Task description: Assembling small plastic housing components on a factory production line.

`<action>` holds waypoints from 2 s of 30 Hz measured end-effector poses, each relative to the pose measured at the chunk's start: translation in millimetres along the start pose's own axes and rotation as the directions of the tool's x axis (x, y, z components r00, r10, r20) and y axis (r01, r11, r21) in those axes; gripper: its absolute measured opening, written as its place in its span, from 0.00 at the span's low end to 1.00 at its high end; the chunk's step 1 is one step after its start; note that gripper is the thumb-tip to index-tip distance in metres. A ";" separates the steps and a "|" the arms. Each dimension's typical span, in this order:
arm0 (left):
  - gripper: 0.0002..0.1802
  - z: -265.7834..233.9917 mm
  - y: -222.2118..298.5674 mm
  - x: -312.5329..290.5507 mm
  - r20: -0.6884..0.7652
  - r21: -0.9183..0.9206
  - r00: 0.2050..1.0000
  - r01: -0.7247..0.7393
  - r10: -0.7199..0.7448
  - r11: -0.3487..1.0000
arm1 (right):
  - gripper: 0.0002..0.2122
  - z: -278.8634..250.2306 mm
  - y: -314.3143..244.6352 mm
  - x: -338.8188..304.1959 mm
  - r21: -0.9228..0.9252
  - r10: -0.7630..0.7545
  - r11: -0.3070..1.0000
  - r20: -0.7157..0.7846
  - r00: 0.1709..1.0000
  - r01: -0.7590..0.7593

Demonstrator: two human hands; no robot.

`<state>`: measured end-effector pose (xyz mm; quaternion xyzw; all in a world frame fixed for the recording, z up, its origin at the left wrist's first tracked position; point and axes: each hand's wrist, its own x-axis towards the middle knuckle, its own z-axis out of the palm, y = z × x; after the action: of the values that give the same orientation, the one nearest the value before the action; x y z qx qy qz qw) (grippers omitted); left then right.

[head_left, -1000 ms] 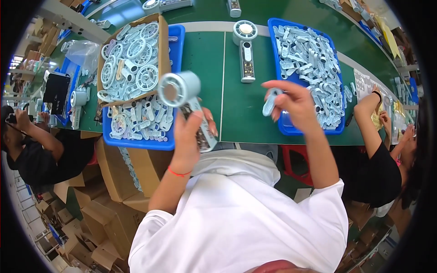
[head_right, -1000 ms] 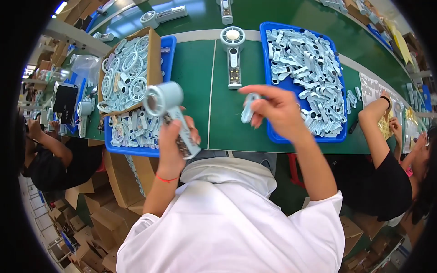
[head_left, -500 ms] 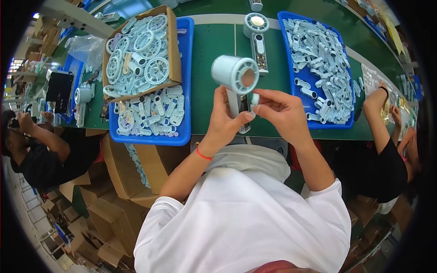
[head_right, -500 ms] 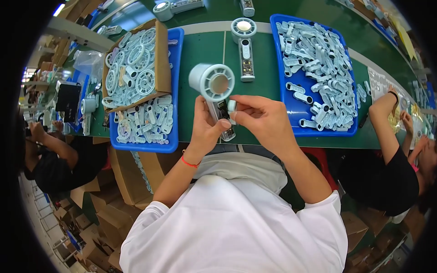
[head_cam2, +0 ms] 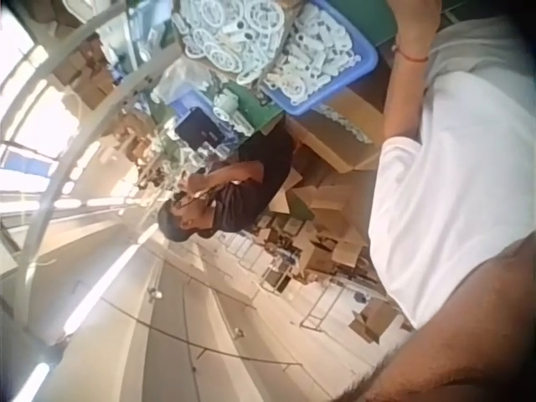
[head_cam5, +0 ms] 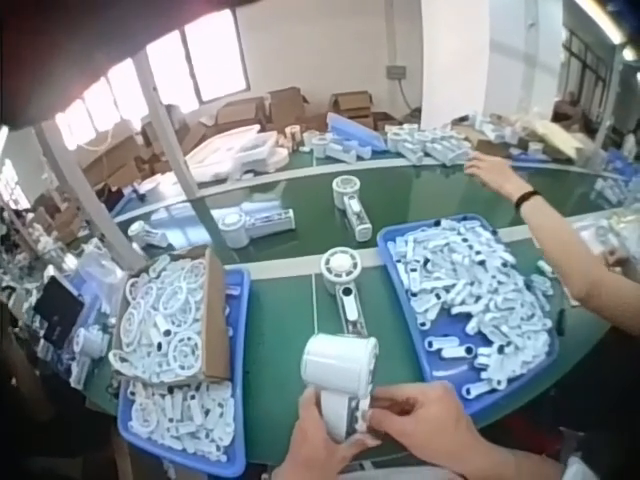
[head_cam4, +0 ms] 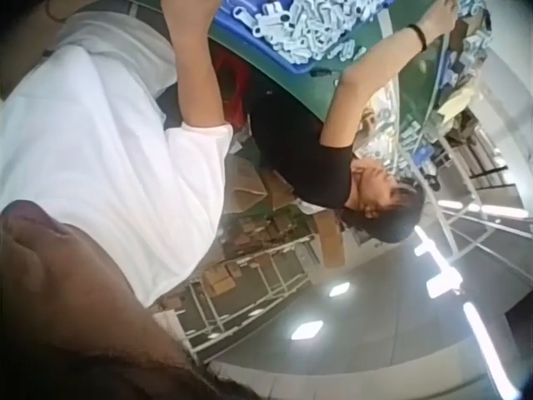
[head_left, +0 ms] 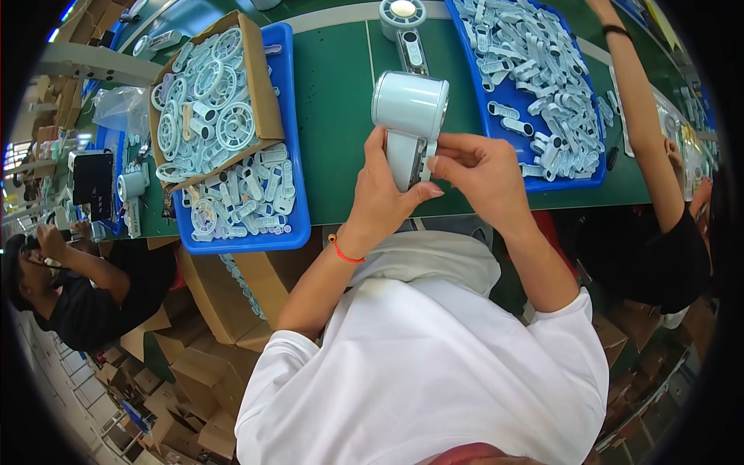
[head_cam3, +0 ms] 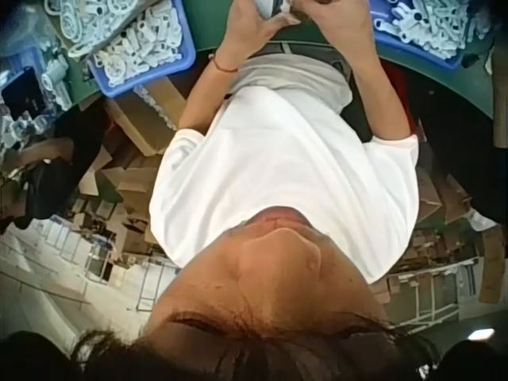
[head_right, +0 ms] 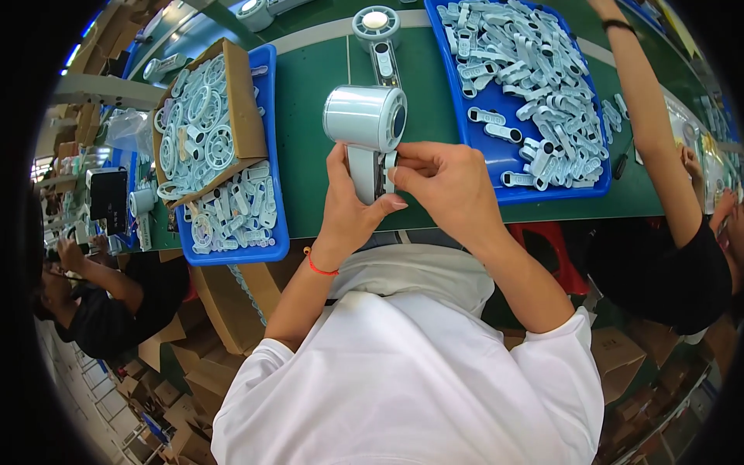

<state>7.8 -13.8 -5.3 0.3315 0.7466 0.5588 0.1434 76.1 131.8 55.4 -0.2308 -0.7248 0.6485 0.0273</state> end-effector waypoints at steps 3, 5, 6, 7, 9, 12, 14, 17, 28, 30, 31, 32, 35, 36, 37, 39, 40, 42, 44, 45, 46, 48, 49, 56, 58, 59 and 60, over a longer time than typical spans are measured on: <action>0.57 1.5 -1.8 2.8 0.016 -0.028 1.000 0.006 -0.005 1.000 | 0.15 -1.0 1.2 0.2 -0.022 -0.003 1.000 -0.013 1.000 0.002; 0.57 1.6 -0.8 3.3 0.015 -0.026 1.000 -0.003 0.004 1.000 | 0.15 -0.5 1.0 0.9 -0.052 -0.006 0.999 -0.021 1.000 0.005; 0.55 0.6 -0.2 3.5 0.025 -0.037 0.999 0.022 -0.022 0.999 | 0.14 0.3 0.7 1.3 -0.087 -0.014 0.996 -0.029 0.999 0.011; 0.54 -0.3 0.3 3.4 0.034 -0.048 0.998 0.048 -0.047 0.998 | 0.14 1.5 -0.5 1.0 -0.084 -0.008 0.996 -0.028 1.000 0.006; 0.53 -0.3 0.9 5.3 0.003 0.035 0.999 -0.052 0.052 0.998 | 0.13 3.5 -2.0 0.0 -0.058 -0.025 0.998 -0.040 0.999 0.022; 0.50 2.0 0.1 5.7 -0.019 0.129 0.986 -0.159 0.163 0.979 | 0.11 2.3 1.8 0.7 -0.014 -0.008 1.000 -0.056 0.998 0.007; 0.49 3.6 -0.7 6.4 -0.016 0.140 0.986 -0.164 0.168 0.977 | 0.11 2.1 4.2 1.2 -0.030 -0.010 1.000 -0.067 0.998 0.008; 0.47 5.4 -2.2 6.8 -0.024 0.197 0.991 -0.122 0.129 0.973 | 0.12 -1.2 1.8 4.9 -0.087 -0.005 0.996 -0.054 0.999 0.001; 0.43 6.9 2.4 9.4 -0.061 0.120 0.997 -0.036 0.043 0.992 | 0.13 1.7 2.6 6.3 -0.146 -0.044 0.989 -0.077 0.996 0.032; 0.43 7.9 1.7 9.2 -0.069 0.137 0.995 -0.066 0.076 0.988 | 0.12 -3.5 2.8 11.2 -0.183 -0.027 0.983 -0.007 1.000 0.025; 0.43 8.6 1.3 10.0 -0.078 0.155 0.991 -0.095 0.108 0.983 | 0.12 -1.7 0.5 11.2 -0.186 -0.032 0.982 -0.006 0.999 0.031; 0.43 8.1 1.4 10.5 -0.084 0.156 0.990 -0.099 0.113 0.983 | 0.11 2.4 -2.6 9.7 -0.278 -0.106 0.956 -0.013 0.994 0.099; 0.43 6.3 2.6 11.4 -0.093 0.044 0.995 -0.026 0.030 0.999 | 0.11 9.9 1.6 6.6 -0.370 -0.209 0.910 -0.017 0.978 0.188; 0.43 7.5 3.6 10.9 -0.111 0.070 0.993 -0.033 0.041 0.997 | 0.11 11.4 3.4 8.3 -0.368 -0.226 0.908 -0.029 0.974 0.199; 0.44 8.4 3.6 8.0 -0.123 0.093 0.991 -0.035 0.047 0.995 | 0.12 11.8 1.7 9.4 -0.355 -0.162 0.925 -0.033 0.986 0.140; 0.44 3.7 -0.3 7.4 -0.084 -0.006 0.996 0.033 -0.033 0.999 | 0.12 12.5 2.1 7.4 -0.283 -0.148 0.950 -0.029 0.989 0.134; 0.44 2.3 -0.5 7.3 -0.080 0.022 0.997 0.005 -0.004 1.000 | 0.12 12.5 2.7 6.8 -0.205 -0.131 0.971 -0.026 0.991 0.123; 0.44 1.4 0.5 6.9 -0.075 0.049 0.997 -0.021 0.024 0.999 | 0.12 11.1 5.5 5.7 -0.193 -0.117 0.975 -0.019 0.993 0.111; 0.44 2.3 1.6 8.1 -0.081 0.034 0.996 -0.021 0.024 0.999 | 0.12 10.0 4.2 6.6 -0.181 -0.102 0.979 -0.017 0.995 0.098; 0.44 3.4 0.8 7.8 -0.081 0.032 0.996 -0.021 0.023 0.999 | 0.12 8.9 -0.6 7.1 -0.254 -0.122 0.960 0.009 0.993 0.120; 0.44 4.5 0.4 6.8 -0.095 0.045 0.995 -0.019 0.023 0.999 | 0.11 7.8 -3.8 7.5 -0.324 -0.138 0.935 0.036 0.990 0.142; 0.44 6.1 0.8 5.4 -0.106 0.057 0.994 -0.016 0.022 0.998 | 0.12 4.5 -5.0 14.1 -0.310 -0.094 0.945 0.061 0.994 0.108; 0.44 6.7 1.9 4.1 -0.130 0.086 0.991 -0.021 0.032 0.996 | 0.12 3.2 -4.3 16.8 -0.296 -0.050 0.952 0.087 0.995 0.073; 0.39 2.1 -2.1 7.2 -0.090 0.161 0.989 -0.103 0.118 0.982 | 0.11 -2.8 -4.8 27.1 -0.115 0.056 0.992 0.116 0.992 -0.042; 0.38 -5.4 -8.2 4.2 -0.010 -0.070 0.998 0.060 -0.061 0.996 | 0.13 -5.4 -11.2 27.8 -0.401 0.021 0.910 0.301 0.953 0.106; 0.36 -7.0 -8.6 6.3 0.125 -0.284 0.971 0.231 -0.203 0.930 | 0.16 -2.1 -0.4 24.9 -0.214 -0.097 0.963 0.284 0.954 0.162; 0.36 -8.6 -4.4 9.1 0.121 -0.286 0.974 0.220 -0.193 0.933 | 0.19 2.9 15.8 21.2 -0.021 -0.210 0.975 0.247 0.946 0.222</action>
<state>-5.3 -15.0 -5.1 0.2508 0.6775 0.6308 0.2832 60.9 137.7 34.4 -0.0692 -0.7590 0.6474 0.0034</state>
